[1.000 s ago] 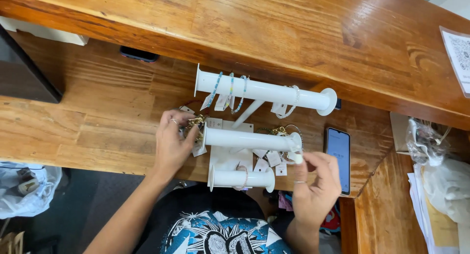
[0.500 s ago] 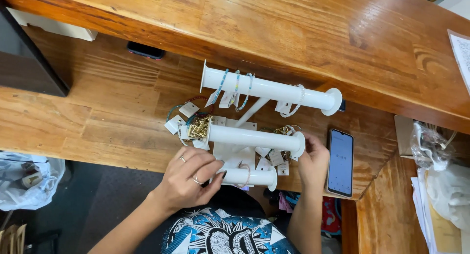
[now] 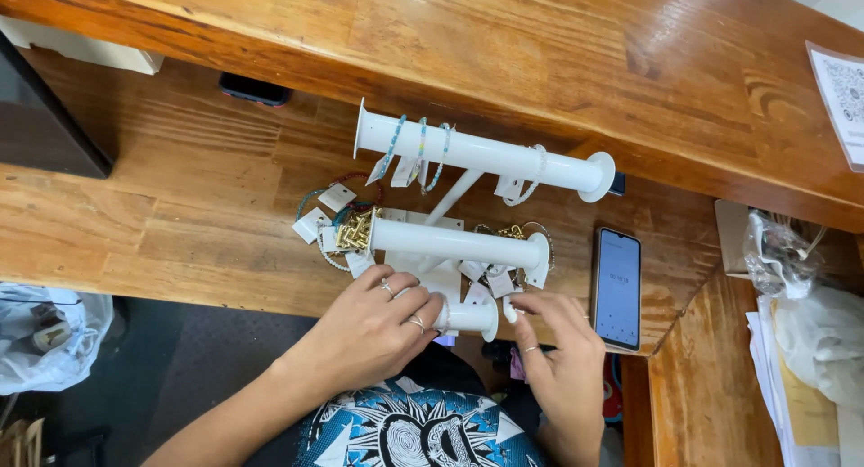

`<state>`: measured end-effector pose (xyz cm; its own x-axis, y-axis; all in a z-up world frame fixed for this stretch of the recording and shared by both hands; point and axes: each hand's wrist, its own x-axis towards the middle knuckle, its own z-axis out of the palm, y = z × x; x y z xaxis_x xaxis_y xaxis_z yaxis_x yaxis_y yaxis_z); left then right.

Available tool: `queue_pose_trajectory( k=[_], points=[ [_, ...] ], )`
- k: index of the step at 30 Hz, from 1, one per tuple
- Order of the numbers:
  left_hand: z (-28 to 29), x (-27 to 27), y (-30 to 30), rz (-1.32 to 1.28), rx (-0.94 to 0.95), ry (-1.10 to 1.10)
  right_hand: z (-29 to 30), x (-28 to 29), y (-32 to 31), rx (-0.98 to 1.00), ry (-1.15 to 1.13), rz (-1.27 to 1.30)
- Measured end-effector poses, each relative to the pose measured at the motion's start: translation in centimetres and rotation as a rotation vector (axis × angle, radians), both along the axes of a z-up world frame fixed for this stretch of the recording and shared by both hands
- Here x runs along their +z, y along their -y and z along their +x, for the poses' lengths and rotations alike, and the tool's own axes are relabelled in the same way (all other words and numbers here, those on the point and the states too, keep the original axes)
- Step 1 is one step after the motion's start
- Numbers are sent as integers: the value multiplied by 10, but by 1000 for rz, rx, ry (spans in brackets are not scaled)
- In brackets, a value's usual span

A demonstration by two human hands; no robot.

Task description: Organizing various bracelets by placing them onto a multi-tiered jewelry display stand.

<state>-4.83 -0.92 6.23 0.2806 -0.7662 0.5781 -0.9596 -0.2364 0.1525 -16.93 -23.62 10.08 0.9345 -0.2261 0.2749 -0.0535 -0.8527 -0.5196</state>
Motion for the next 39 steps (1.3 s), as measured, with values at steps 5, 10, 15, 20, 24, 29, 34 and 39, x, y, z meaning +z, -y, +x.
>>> queue_pose_trajectory(
  k=[5, 10, 15, 20, 24, 29, 34, 39],
  points=[
    [-5, -5, 11, 63, 29, -60, 7, 3, -13, 60, 45, 37],
    [-10, -5, 16, -52, 41, -59, 3, 1, -10, 65, 130, 11],
    [-11, -16, 1, -329, 13, -276, -1, -7, 8, -103, 292, 18],
    [-22, -7, -21, -563, 189, -603, 23, 29, 14, -173, 534, -56],
    [-22, -28, -31, -765, 289, -971, 53, 45, 16, -168, 593, -159],
    [-21, -54, -40, -623, 308, -1191, 84, 42, 4, -250, 272, -268],
    [-12, -58, -46, -599, 282, -1080, 105, 29, -4, -279, 242, -267],
    [5, -62, -45, -453, 264, -864, 103, 30, -3, -300, 364, -266]
  ],
)
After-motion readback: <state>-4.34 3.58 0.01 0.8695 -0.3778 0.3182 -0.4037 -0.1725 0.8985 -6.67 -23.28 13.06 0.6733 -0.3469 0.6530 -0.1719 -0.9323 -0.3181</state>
